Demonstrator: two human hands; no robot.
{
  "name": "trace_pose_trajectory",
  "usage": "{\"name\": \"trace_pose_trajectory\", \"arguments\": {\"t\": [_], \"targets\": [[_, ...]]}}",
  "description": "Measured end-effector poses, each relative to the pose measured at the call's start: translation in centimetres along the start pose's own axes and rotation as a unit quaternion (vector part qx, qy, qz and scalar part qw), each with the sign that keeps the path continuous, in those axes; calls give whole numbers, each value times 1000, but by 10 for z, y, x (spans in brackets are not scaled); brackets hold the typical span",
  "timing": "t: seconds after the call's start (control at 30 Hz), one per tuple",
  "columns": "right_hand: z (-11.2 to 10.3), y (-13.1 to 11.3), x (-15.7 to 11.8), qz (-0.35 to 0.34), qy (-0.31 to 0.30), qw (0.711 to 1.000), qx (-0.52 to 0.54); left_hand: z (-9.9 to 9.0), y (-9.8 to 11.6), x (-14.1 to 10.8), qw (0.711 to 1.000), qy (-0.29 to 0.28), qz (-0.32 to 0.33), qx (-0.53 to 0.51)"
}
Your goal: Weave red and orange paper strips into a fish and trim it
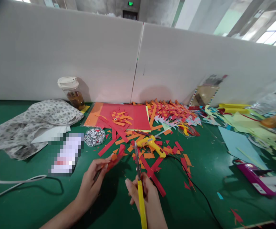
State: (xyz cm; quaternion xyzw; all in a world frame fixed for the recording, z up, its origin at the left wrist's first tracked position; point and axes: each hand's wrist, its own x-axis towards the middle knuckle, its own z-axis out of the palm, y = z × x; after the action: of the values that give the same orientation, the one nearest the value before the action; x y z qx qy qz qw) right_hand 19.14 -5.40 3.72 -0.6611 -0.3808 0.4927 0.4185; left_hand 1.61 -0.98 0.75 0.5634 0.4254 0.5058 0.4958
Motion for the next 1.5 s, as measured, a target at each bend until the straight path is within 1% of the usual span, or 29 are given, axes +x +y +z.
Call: {"name": "trace_pose_trajectory", "arguments": {"t": [0.03,0.1,0.13,0.17,0.2,0.23,0.27,0.33,0.4,0.47,0.53,0.6,0.67,0.73,0.77,0.8,0.83,0.87,0.9,0.93,0.97,1.0,1.07,1.13,1.23,1.33,1.43,1.5], "targets": [[1,-1,-1,2,-6,1000,9,-2,-2,-1,996,-29,73,51],[4,-3,-4,9,-10,1000,28,-5,-4,-3,969,-74,198,127],[6,-4,-4,13,-10,999,39,-6,-4,-3,956,-91,237,148],[8,-3,-4,16,-9,999,50,-7,-2,-3,950,-101,250,159],[10,-3,-4,18,-9,998,59,-7,0,-3,950,-112,242,161],[13,-2,-3,20,-12,997,67,-7,4,-3,955,-123,220,157],[15,-2,-3,20,-19,997,72,-7,7,-3,963,-138,176,152],[21,0,-1,10,-32,997,75,-6,14,-4,967,-171,124,145],[26,1,1,-7,-28,997,76,-5,15,-5,968,-191,99,132],[28,2,3,-13,-17,996,83,-4,12,-5,974,-184,83,105],[28,2,4,-9,-16,995,96,-2,8,-4,985,-141,68,74],[25,0,4,-6,-27,995,96,-1,5,0,996,-60,44,46],[21,-1,3,-5,-52,996,73,-1,7,5,1000,29,-1,-3],[17,-4,2,-5,-80,995,51,-2,12,12,990,84,-77,-87],[15,-5,2,-7,-88,995,48,-3,15,15,979,87,-129,-134],[14,-6,2,-10,-89,995,49,-4,18,17,962,71,-193,-179],[11,-8,2,-13,-88,995,48,-5,21,19,941,36,-250,-225],[9,-10,3,-14,-87,995,43,-5,24,20,920,-4,-292,-262],[6,-12,4,-14,-94,995,31,-5,25,20,903,-39,-318,-286],[2,-14,6,-13,-105,994,14,-5,26,20,895,-66,-329,-295],[-2,-16,8,-13,-116,993,-5,-5,27,19,895,-80,-329,-289],[-6,-18,10,-16,-127,992,-24,-4,26,18,902,-86,-326,-271],[-14,-21,14,-28,-122,991,-43,-1,24,15,915,-83,-324,-226],[-18,-22,18,-37,-98,994,-38,2,21,12,919,-65,-329,-205],[-17,-24,23,-46,-71,996,-8,5,19,11,911,-34,-349,-218],[-11,-25,25,-50,-58,997,13,7,19,8,899,-43,-363,-242],[-8,-23,29,-51,-26,997,47,7,19,4,906,-49,-334,-254],[-9,-20,33,-59,-16,995,77,4,18,2,903,-49,-297,-308]]}}
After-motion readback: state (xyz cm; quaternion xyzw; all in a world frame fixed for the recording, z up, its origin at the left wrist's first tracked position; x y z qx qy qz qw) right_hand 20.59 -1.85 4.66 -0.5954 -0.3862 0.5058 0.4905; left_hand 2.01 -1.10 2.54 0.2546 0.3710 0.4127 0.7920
